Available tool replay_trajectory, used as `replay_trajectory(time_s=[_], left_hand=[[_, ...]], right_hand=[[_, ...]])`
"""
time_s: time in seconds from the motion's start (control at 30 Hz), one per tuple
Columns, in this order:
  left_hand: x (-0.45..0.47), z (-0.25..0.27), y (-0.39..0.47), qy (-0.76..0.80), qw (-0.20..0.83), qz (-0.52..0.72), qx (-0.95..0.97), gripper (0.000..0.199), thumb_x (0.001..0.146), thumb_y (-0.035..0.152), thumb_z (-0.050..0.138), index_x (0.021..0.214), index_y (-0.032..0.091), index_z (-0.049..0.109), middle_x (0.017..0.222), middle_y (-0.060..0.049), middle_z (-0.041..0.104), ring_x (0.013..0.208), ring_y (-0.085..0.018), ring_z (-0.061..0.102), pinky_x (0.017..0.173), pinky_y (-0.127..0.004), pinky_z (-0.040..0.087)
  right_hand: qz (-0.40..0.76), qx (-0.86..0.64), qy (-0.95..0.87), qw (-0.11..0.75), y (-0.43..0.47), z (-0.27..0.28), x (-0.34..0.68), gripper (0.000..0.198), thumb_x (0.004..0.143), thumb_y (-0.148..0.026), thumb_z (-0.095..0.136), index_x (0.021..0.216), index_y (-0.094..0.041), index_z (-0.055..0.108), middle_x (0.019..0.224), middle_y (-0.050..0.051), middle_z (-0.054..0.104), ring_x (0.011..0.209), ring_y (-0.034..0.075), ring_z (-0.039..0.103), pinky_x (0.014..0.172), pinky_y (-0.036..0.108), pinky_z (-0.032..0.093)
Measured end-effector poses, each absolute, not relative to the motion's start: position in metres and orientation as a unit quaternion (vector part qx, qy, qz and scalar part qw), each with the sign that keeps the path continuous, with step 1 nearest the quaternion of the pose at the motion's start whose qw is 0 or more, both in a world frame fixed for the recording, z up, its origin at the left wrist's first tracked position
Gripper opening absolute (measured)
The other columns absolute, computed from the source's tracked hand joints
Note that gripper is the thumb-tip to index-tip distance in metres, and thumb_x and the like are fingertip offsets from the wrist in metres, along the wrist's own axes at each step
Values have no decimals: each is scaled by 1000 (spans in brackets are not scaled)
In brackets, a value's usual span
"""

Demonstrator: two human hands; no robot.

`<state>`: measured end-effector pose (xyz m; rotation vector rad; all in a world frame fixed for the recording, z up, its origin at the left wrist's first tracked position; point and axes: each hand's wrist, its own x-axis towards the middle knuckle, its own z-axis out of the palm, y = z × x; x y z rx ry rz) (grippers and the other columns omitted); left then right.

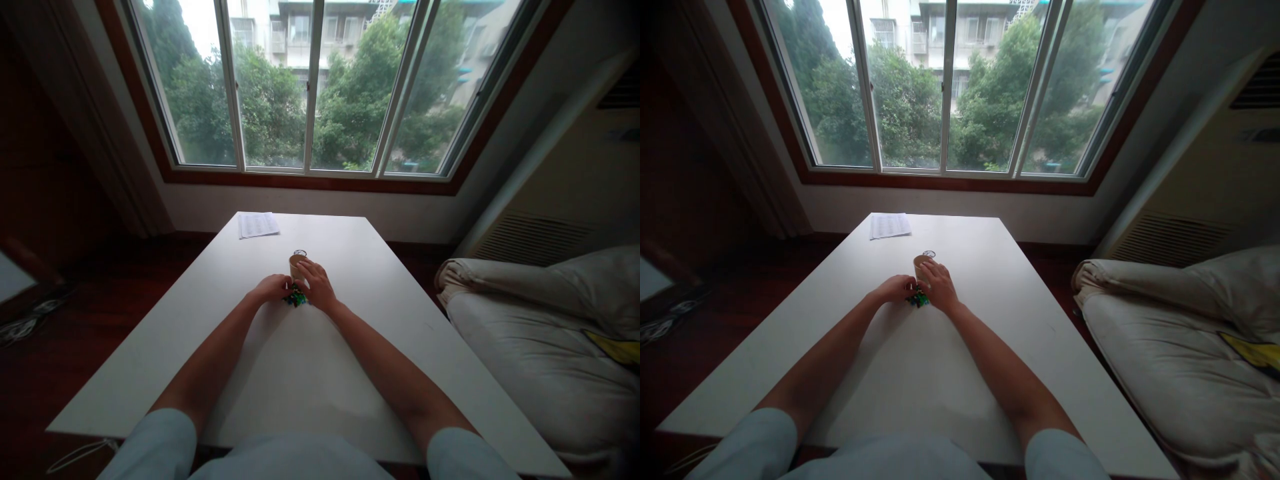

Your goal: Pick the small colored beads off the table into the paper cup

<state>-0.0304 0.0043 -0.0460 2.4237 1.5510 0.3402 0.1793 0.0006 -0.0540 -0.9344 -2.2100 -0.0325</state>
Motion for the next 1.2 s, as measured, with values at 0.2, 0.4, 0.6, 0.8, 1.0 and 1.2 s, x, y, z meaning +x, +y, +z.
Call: replay_trajectory(time_s=[0.2, 0.4, 0.6, 0.8, 1.0, 1.2], left_hand=[[-31, -48, 5, 533, 93, 105, 834, 19, 85, 36, 60, 94, 24, 72, 92, -5, 74, 80, -19, 65, 70, -27, 44], [-28, -49, 4, 561, 96, 109, 815, 20, 83, 37, 62, 94, 25, 71, 95, -4, 73, 83, -20, 65, 70, -27, 44], [-29, -56, 6, 566, 112, 152, 802, 16, 80, 33, 63, 91, 24, 71, 91, -3, 71, 81, -18, 63, 69, -27, 43], [-35, -61, 5, 559, 159, 211, 786, 16, 81, 30, 61, 93, 22, 69, 85, 0, 69, 75, -15, 59, 68, -25, 44], [-34, -66, 5, 567, 181, 285, 751, 11, 81, 26, 58, 90, 21, 64, 80, 1, 66, 71, -13, 58, 66, -24, 43], [-23, -67, 1, 578, 177, 385, 697, 6, 79, 24, 56, 83, 20, 55, 64, 5, 53, 60, -11, 48, 57, -23, 33]], right_hand=[[-2, -358, -838, 412, -6, -50, 185, 45, 101, -36, 48, 145, -26, 49, 151, 10, 46, 142, 28, 39, 117, 50, 35], [15, -394, -779, 487, -2, -51, 207, 36, 103, -37, 43, 134, -24, 58, 134, 11, 57, 129, 26, 50, 111, 47, 42], [43, -415, -738, 531, 10, -59, 217, 34, 104, -39, 39, 119, -22, 64, 117, 11, 63, 115, 25, 57, 105, 44, 46], [79, -426, -739, 517, 9, -64, 213, 34, 103, -40, 40, 112, -21, 66, 111, 11, 65, 108, 24, 60, 98, 42, 49], [92, -427, -736, 517, 9, -66, 212, 34, 102, -41, 42, 111, -20, 67, 109, 11, 65, 100, 23, 62, 92, 38, 52], [105, -430, -731, 519, 14, -72, 212, 32, 101, -41, 45, 110, -20, 68, 106, 10, 66, 94, 22, 64, 87, 38, 54]])
